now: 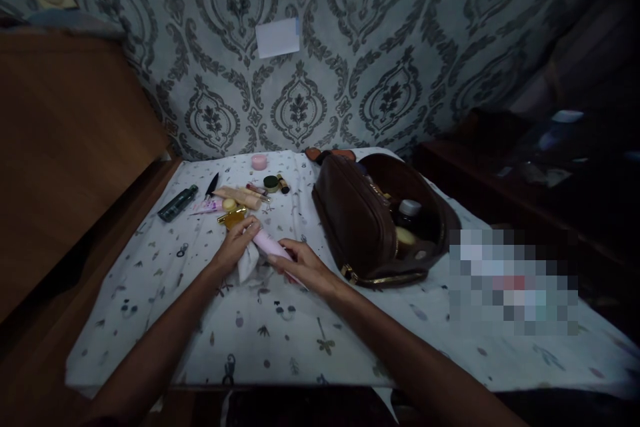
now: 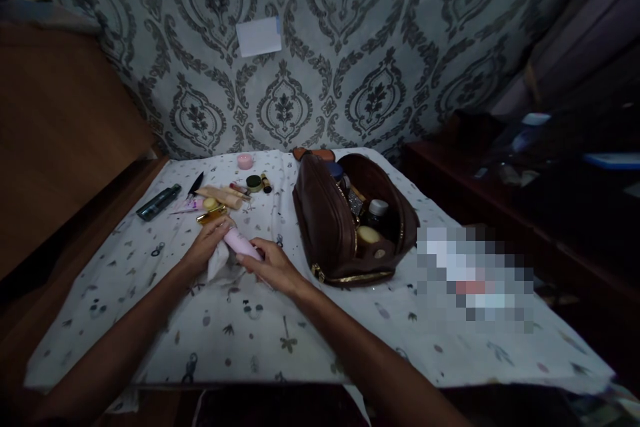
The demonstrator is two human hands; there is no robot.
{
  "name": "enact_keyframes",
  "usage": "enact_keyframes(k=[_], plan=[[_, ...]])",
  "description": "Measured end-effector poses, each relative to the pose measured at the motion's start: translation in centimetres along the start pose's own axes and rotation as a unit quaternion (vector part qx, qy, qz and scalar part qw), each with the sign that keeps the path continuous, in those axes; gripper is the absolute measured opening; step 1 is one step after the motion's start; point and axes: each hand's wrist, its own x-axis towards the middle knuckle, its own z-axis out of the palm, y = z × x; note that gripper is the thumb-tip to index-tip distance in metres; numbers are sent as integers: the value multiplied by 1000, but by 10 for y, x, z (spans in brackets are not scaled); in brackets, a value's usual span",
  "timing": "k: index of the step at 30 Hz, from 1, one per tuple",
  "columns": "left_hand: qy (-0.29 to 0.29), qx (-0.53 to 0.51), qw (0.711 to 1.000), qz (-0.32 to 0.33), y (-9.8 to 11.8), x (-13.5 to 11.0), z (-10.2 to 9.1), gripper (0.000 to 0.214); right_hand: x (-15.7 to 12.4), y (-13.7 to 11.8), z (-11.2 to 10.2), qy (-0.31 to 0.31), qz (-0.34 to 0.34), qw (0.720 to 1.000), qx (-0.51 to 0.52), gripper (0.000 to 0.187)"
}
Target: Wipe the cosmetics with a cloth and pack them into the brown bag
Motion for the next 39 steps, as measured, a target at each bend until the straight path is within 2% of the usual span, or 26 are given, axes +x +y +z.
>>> enact_keyframes(k=[4, 11, 13, 18, 24, 29, 32, 35, 39], plan=[[-31, -39, 999, -10, 4, -4, -4, 39, 0, -1, -1, -8, 19, 997, 70, 41], [36, -77, 996, -16, -9, 3, -2, 41, 0, -4, -1, 9, 7, 999, 33, 41], [29, -78, 996, -29, -9, 4, -3, 41, 1, -2, -1, 4, 16, 998, 53, 41], [-18, -95, 994, -55, 2, 0, -6, 42, 2, -2, -2, -25, 66, 983, 169, 51], [29, -122, 991, -56, 2, 1, -2, 46, 1, -4, -1, -29, 69, 981, 180, 44], [4, -133, 989, -67, 7, -1, -3, 45, 2, 1, -3, -74, 101, 962, 244, 47], [11, -135, 988, -73, 8, -1, 0, 48, 3, 2, -3, -87, 109, 952, 274, 48], [62, -131, 987, -63, 4, 1, 5, 52, 2, 0, -2, -76, 97, 948, 293, 47], [233, -112, 966, -22, 1, 6, 10, 48, 3, 0, 0, -58, 77, 942, 322, 45]])
